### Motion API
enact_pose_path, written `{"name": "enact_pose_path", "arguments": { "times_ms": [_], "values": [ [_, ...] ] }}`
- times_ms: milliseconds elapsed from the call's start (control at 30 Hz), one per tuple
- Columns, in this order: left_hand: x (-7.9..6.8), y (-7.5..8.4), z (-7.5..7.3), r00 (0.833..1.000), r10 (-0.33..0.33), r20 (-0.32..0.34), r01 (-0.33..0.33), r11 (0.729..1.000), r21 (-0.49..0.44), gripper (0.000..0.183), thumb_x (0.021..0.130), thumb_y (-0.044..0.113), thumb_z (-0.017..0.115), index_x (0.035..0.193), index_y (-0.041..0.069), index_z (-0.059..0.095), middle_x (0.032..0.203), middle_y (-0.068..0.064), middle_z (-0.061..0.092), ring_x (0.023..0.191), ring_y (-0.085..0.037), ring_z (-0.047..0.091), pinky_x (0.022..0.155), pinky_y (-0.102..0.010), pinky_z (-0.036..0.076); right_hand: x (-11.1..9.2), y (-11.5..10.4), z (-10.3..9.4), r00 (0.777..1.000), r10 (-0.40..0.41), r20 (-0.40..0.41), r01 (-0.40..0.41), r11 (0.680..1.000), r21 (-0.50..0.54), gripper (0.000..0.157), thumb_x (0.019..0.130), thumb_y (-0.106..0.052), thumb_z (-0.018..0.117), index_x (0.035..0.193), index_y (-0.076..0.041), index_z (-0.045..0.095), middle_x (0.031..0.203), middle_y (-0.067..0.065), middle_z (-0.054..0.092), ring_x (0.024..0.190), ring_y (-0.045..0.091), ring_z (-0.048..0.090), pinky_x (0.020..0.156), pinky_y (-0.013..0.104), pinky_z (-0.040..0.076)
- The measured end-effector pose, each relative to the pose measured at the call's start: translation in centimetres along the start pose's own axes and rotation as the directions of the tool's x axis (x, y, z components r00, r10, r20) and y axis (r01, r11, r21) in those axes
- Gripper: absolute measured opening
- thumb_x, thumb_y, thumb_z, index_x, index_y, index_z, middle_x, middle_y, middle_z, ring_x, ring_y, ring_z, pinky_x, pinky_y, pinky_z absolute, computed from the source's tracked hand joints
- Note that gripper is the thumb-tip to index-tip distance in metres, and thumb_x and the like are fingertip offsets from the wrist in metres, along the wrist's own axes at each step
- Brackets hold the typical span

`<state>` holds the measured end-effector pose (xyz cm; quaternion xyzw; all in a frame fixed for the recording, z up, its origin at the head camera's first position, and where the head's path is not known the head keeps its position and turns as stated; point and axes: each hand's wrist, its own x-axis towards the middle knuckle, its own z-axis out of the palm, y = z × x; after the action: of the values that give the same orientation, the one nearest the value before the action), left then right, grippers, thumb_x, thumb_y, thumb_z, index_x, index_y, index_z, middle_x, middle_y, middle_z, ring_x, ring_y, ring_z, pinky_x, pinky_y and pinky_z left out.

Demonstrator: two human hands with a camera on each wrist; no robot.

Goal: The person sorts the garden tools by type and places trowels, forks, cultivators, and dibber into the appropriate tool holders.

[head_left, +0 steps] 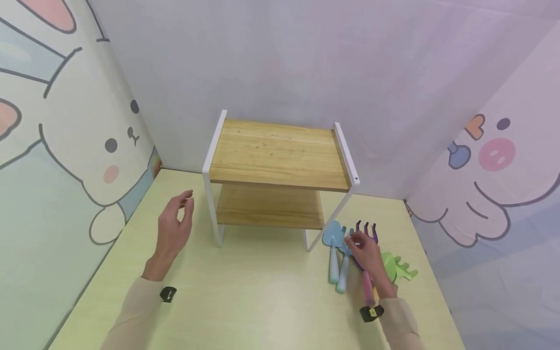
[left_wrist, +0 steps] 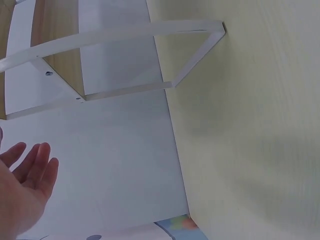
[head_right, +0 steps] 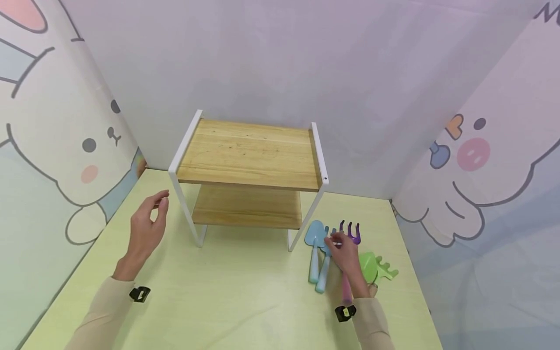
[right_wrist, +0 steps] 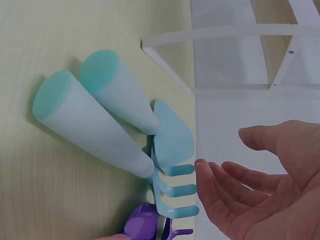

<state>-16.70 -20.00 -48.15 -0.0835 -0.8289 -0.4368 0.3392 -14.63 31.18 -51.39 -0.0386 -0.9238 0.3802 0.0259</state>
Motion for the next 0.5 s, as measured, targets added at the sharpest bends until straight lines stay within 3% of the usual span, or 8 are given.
{"name": "enact_pose_path", "arguments": {
  "times_ms": [133, 300, 500],
  "values": [
    [0.0, 0.7, 0.1, 1.0, 0.012, -0.018, -0.013, 0.999, -0.032, 0.026, 0.105, 0.004, 0.056, 0.127, -0.009, 0.064, 0.118, -0.024, 0.069, 0.1, -0.038, 0.066, 0.093, -0.008, 0.039, -0.1, -0.1, 0.4, 0.998, 0.012, 0.057, -0.013, 1.0, 0.006, 0.038, 0.101, -0.017, 0.068, 0.127, 0.01, 0.061, 0.119, 0.03, 0.068, 0.106, 0.045, 0.069, 0.094, 0.052, 0.055],
    [0.1, 1.7, 0.3, 0.999, 0.011, -0.04, -0.014, 0.997, -0.078, 0.025, 0.105, 0.003, 0.056, 0.125, -0.008, 0.065, 0.116, -0.021, 0.07, 0.098, -0.033, 0.065, 0.091, -0.01, 0.042, -0.2, -0.2, 0.9, 0.996, 0.03, 0.081, -0.033, 0.999, 0.031, 0.039, 0.1, -0.018, 0.069, 0.126, 0.01, 0.061, 0.117, 0.03, 0.069, 0.103, 0.043, 0.07, 0.085, 0.045, 0.06],
    [0.3, 2.9, 0.6, 0.998, 0.002, -0.056, -0.009, 0.992, -0.123, 0.024, 0.105, 0.001, 0.057, 0.126, -0.004, 0.067, 0.114, -0.018, 0.072, 0.099, -0.005, 0.064, 0.089, -0.01, 0.045, -0.2, -0.3, 1.6, 0.995, 0.04, 0.093, -0.043, 0.998, 0.037, 0.038, 0.098, -0.016, 0.072, 0.124, 0.011, 0.062, 0.116, 0.028, 0.07, 0.102, 0.043, 0.071, 0.08, 0.04, 0.061]
  ]
}}
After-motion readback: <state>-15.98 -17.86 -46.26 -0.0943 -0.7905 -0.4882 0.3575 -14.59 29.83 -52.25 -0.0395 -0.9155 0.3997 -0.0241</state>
